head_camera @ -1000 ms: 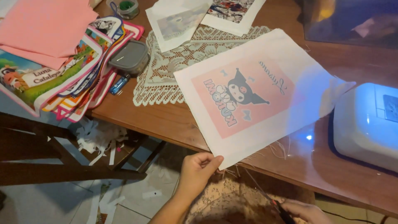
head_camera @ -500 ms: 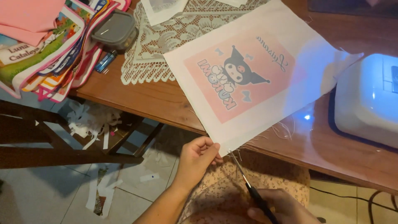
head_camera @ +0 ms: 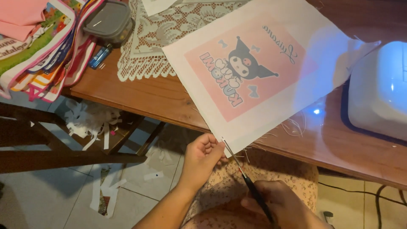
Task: A person uses a sewing machine to stitch fabric and then uses scissors to cut out printed designs from fabric sheets.
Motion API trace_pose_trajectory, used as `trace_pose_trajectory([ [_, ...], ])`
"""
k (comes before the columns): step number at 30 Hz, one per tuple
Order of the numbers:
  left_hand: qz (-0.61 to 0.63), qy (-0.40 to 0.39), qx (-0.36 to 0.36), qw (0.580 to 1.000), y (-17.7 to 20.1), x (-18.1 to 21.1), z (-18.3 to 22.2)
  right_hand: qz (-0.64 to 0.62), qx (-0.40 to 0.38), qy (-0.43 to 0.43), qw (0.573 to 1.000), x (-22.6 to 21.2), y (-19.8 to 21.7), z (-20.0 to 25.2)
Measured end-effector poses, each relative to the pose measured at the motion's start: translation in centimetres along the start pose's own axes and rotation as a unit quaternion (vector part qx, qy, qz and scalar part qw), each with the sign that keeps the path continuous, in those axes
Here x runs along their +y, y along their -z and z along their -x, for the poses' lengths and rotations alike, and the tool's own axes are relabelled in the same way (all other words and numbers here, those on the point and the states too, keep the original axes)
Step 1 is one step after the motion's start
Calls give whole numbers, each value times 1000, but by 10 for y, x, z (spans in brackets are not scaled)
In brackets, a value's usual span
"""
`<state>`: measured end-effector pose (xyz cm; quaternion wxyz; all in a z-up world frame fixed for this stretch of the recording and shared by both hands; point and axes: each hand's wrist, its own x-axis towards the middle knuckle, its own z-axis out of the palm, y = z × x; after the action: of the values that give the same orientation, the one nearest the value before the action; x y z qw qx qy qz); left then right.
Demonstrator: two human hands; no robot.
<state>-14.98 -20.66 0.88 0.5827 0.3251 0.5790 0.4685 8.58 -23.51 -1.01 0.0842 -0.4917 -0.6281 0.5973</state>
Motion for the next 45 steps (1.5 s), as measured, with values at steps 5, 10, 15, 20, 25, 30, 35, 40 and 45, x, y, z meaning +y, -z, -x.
trace_pose_trajectory([
  [5,-14,-22,-7,1000,0,1,2,115,-6,-114,987,-24,0,-2],
  [10,-19,-15,-4,1000,-1,-1,4,159,8,-111,981,-4,-2,0],
  [15,-1,-10,-4,1000,1,-10,2,150,16,-198,969,-20,2,4],
  [20,-23,9,-1,1000,-2,-12,5,176,-27,-198,964,-61,7,-2],
  [25,-27,1,-2,1000,-4,-12,11,198,4,-148,969,-34,4,-3],
  [30,-32,18,-3,999,-2,-11,16,236,6,-163,958,-28,3,-4],
  [35,-50,-81,-50,994,4,-24,19,211,-29,-201,956,-52,11,-5],
  [40,-14,-81,-77,994,4,-22,25,221,-47,-186,956,-63,13,-6],
  [45,30,-75,-90,993,7,-27,25,233,-28,-196,952,-46,6,-8],
])
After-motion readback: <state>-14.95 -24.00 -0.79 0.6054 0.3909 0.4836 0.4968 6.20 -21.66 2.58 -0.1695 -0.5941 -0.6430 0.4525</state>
